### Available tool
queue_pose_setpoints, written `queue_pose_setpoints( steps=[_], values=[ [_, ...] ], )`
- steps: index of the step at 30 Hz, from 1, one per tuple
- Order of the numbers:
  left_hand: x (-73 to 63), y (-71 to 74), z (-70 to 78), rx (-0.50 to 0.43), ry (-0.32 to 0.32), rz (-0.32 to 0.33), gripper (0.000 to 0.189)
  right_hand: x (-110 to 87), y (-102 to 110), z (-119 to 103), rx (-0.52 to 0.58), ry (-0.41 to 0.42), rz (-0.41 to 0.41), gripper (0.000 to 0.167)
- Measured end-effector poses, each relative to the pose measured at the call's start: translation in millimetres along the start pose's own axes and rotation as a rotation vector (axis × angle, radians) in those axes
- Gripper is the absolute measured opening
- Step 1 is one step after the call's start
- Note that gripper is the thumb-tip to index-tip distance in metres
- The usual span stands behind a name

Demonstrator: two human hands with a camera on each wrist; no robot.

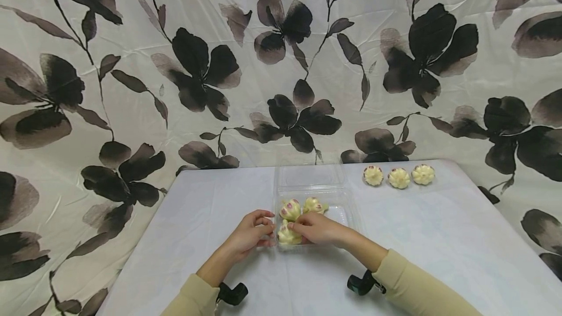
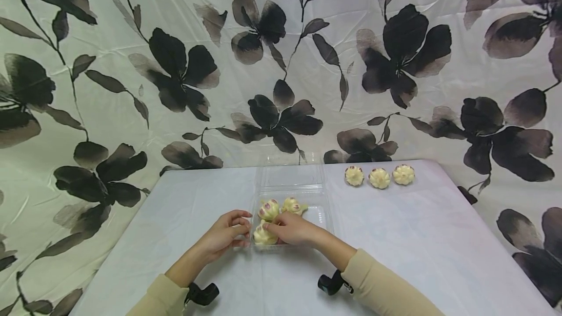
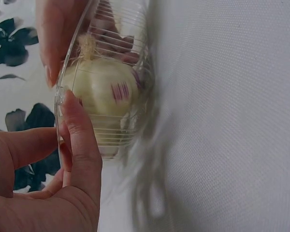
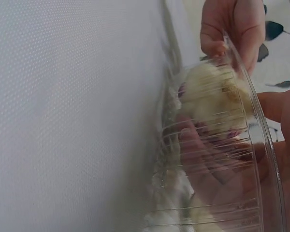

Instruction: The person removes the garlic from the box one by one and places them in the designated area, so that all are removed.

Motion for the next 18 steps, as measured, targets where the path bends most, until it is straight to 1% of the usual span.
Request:
queue_pose_setpoints(
  steps=[4, 8, 13, 18],
  values=[
    [0.5, 0.5, 0.6, 0.003, 0.001, -0.001, 0.038, 1.9, 0.3, 2.8, 0.054, -0.009, -0.01, 0.033],
    [0.5, 1.1, 0.3, 0.001, 0.0, -0.004, 0.038, 2.7, 0.0, 4.2, 0.103, 0.001, -0.048, 0.031],
    [0.7, 0.6, -0.2, -0.004, -0.005, -0.008, 0.038, 0.5, 0.1, 1.4, 0.136, 0.039, -0.101, 0.027],
    [0.0, 0.2, -0.4, -0.007, -0.013, -0.007, 0.039, -3.4, 5.9, 1.2, 0.154, 0.059, -0.101, 0.026]
  ],
)
Point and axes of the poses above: each hand's wrist, its own x-axis towards the middle knuckle, its own y-axis out of the back of the hand, z = x × y, the point moved 9 cm from there along x, towards the middle knuckle, and after that the axes turned 12 degrees about -y, right-handed, at the moved point
